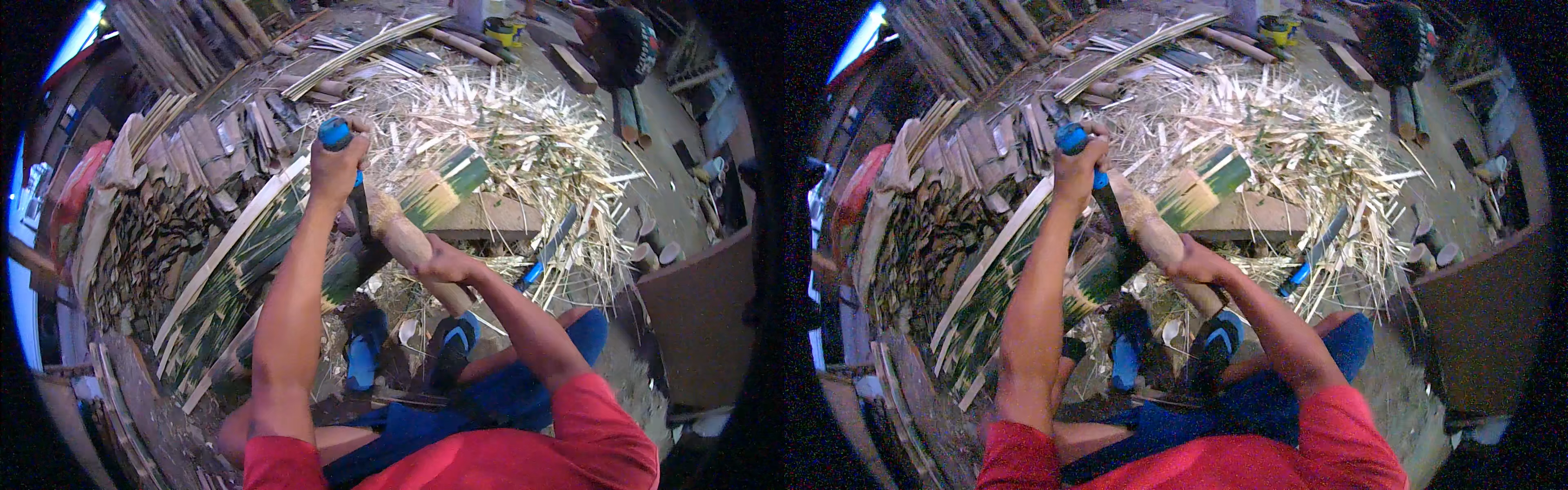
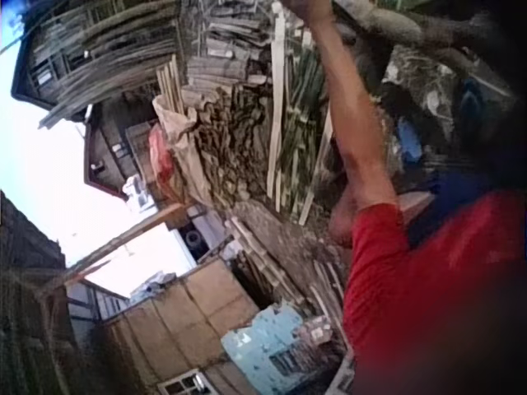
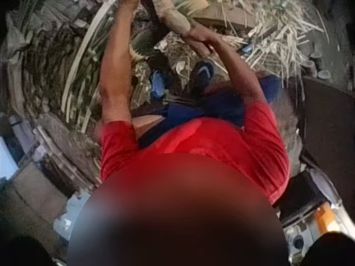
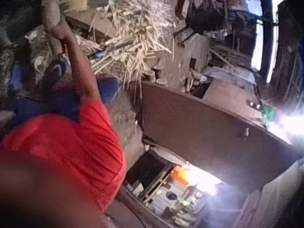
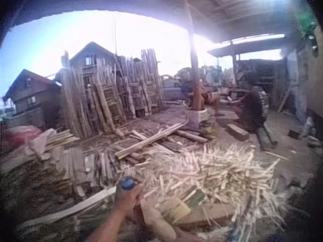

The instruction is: The person splits a long green bamboo stalk into thin strips using a knife and a wooden mallet. They repeatedly strike the knife to drive it through the bamboo, then separate the resulting strips by hand and set them aside.

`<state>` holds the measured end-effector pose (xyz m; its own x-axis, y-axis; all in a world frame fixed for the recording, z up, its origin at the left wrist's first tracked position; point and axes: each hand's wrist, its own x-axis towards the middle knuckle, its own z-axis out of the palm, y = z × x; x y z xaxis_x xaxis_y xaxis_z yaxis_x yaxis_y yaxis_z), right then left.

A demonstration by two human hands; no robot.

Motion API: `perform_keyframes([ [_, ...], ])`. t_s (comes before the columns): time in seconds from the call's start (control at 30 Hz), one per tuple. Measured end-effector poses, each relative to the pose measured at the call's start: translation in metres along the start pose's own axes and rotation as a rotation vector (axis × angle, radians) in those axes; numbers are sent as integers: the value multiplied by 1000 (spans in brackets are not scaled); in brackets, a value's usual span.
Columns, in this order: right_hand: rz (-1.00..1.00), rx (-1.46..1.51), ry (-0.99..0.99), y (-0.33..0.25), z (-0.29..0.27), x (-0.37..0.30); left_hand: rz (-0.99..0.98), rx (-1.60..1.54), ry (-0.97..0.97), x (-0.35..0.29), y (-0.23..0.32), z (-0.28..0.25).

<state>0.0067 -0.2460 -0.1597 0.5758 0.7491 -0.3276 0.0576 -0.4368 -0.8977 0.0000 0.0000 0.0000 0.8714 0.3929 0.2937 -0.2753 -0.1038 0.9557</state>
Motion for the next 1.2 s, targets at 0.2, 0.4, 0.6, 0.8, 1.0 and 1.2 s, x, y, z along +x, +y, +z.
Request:
perform_keyframes([
  [0.2, 48, 158, 425, -13, -75, -52, 89, -434, 95, -57, -18, -104],
  [0.4, 380, 803, 1011, -24, -56, 10, 224, -788, 230, -131, -52, -181],
  [0.6, 88, 156, -96, -14, 203, 40, -35, 238, 164, -99, -45, -149],
  [0.8, 71, 29, 12, 0, 123, -17, 102, 42, 1112, -111, -10, -211],
  [1.0, 56, 148, 267, 1, 23, -105, 30, 136, 161, -98, 29, -97],
  [1.2, 11, 394, 638, 39, -27, -144, 499, 65, -439, -71, 63, 97],
])
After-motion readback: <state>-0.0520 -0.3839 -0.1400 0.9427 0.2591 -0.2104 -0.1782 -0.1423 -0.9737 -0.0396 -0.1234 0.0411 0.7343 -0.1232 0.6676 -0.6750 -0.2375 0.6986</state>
